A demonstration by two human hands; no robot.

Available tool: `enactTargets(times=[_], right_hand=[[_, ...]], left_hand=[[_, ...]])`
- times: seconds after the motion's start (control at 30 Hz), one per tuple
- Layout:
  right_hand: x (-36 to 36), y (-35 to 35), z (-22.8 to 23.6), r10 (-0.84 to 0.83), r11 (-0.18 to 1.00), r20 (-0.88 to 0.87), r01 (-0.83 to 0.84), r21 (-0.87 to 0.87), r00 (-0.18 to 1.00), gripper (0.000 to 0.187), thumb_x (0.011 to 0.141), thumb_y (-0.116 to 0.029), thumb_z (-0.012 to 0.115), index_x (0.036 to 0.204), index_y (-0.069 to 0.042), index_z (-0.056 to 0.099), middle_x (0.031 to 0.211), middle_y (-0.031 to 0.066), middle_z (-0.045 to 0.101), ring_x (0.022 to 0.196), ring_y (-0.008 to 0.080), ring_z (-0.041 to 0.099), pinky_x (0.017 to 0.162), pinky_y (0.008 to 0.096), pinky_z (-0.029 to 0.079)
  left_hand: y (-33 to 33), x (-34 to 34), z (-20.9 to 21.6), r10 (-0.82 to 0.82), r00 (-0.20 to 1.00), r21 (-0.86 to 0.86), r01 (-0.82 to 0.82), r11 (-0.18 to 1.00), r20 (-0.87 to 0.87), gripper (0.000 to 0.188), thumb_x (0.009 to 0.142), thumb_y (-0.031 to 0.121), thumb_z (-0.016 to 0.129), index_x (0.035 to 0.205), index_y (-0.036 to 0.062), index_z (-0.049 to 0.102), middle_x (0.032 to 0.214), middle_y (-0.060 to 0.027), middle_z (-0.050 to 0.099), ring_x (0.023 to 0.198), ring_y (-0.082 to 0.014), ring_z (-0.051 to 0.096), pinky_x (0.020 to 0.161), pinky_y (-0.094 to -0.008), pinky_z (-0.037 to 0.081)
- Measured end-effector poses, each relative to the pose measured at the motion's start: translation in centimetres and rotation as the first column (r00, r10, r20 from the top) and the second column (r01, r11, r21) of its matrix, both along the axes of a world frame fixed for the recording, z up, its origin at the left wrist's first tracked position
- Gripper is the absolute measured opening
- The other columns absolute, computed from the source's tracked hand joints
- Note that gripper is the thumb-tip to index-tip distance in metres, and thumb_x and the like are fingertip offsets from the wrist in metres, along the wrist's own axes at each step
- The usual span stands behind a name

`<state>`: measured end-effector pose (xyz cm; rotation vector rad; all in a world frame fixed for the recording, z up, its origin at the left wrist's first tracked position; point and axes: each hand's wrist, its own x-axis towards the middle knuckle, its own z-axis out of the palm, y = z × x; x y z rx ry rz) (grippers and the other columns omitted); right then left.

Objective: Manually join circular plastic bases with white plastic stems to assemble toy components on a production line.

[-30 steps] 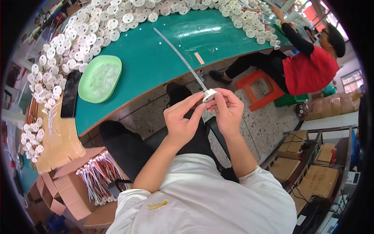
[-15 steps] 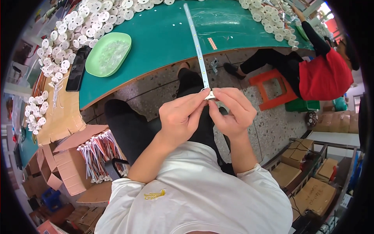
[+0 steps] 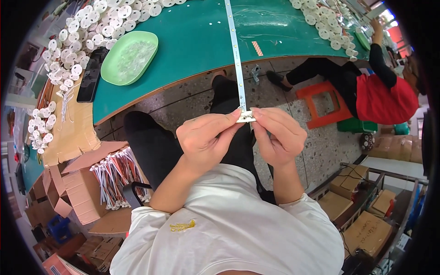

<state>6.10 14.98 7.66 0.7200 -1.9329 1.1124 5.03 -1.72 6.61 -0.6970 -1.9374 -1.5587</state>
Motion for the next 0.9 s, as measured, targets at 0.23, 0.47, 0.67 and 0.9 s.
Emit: enactTargets(times=[0.23, 0.47, 0.67, 0.9], right_hand=[[0.3, -1.1, -0.1, -0.074, 0.996, -0.062, 0.077, 0.051, 0.995, 0.022, 0.068, 0.009, 0.072, 0.089, 0.006, 0.068, 0.084, 0.0168, 0.07, 0.074, 0.0282, 0.07, 0.067, 0.0339, 0.058], [0.3, -2.0, -0.1, -0.143, 0.986, -0.185, 0.156, 0.061, 0.972, 0.022, 0.066, 0.002, 0.076, 0.086, 0.002, 0.068, 0.081, 0.0139, 0.07, 0.07, 0.0264, 0.07, 0.061, 0.0314, 0.059], [1.4, -2.4, 0.4, -0.159, 0.982, -0.229, 0.177, 0.061, 0.961, 0.022, 0.066, 0.002, 0.076, 0.087, 0.003, 0.067, 0.081, 0.0119, 0.07, 0.07, 0.0264, 0.07, 0.061, 0.0312, 0.059], [2.8, -3.4, 2.0, -0.083, 0.989, -0.318, 0.118, 0.092, 0.945, 0.017, 0.07, 0.008, 0.074, 0.086, 0.004, 0.068, 0.086, 0.0132, 0.069, 0.076, 0.0286, 0.07, 0.064, 0.0318, 0.061]], left_hand=[[-0.6, -0.7, -0.7, -0.004, 0.984, -0.022, 0.001, 1.0, -0.179, 0.024, 0.067, -0.007, 0.076, 0.09, -0.0022, 0.071, 0.078, -0.0131, 0.069, 0.063, -0.0231, 0.068, 0.054, -0.0271, 0.055], [-1.0, -0.6, -0.9, -0.01, 0.97, -0.005, 0.01, 1.0, -0.243, 0.026, 0.063, -0.009, 0.073, 0.089, -0.002, 0.072, 0.082, -0.0139, 0.07, 0.066, -0.0246, 0.069, 0.057, -0.0278, 0.057], [-1.2, 0.2, -0.4, -0.021, 0.963, 0.021, 0.027, 0.999, -0.268, 0.023, 0.063, -0.009, 0.074, 0.085, -0.0022, 0.071, 0.083, -0.0142, 0.07, 0.067, -0.025, 0.069, 0.058, -0.0285, 0.058], [-2.7, 1.3, 1.2, -0.019, 0.946, 0.069, 0.044, 0.997, -0.323, 0.023, 0.064, -0.011, 0.074, 0.085, -0.0024, 0.069, 0.086, -0.015, 0.07, 0.069, -0.0259, 0.069, 0.059, -0.0287, 0.057]])
